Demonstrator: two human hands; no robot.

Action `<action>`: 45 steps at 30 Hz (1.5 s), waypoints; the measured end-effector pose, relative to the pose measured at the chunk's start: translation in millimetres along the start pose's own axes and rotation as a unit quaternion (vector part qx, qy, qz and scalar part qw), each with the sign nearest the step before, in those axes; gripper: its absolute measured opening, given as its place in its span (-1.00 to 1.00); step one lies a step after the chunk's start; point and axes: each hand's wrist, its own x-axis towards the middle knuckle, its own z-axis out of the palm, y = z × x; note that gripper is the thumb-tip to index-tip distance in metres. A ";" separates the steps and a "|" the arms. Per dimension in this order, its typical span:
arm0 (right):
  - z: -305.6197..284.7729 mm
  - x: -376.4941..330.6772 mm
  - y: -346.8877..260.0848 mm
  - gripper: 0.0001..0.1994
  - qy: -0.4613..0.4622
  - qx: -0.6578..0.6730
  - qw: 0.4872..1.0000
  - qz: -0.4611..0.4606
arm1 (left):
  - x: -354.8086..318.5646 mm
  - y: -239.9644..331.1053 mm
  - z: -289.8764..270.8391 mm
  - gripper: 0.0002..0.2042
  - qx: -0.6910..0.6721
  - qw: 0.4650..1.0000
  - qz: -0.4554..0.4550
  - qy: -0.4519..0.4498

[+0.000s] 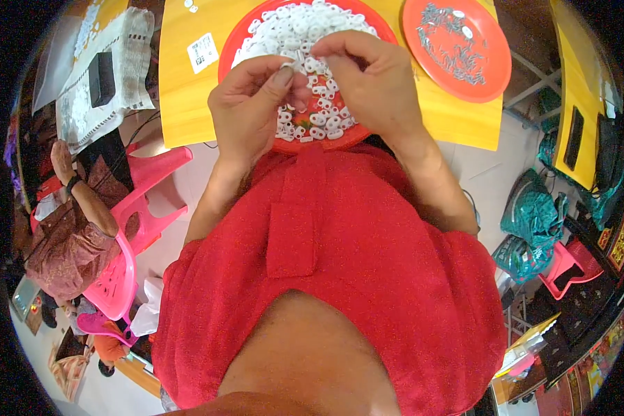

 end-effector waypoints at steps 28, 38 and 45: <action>6.4 -6.5 6.7 -0.92 -0.056 0.017 0.998 0.022 | 0.0 -2.8 -4.1 -0.87 0.035 0.999 0.016 0.014; 12.7 -9.3 10.2 -0.92 -0.072 -0.043 0.996 -0.020 | 0.7 -5.1 -5.1 -0.94 0.068 0.997 0.014 0.022; 5.8 -3.0 0.1 -0.90 -0.041 0.047 0.997 0.038 | 6.4 -3.1 -3.1 -0.91 -0.017 0.999 0.003 0.029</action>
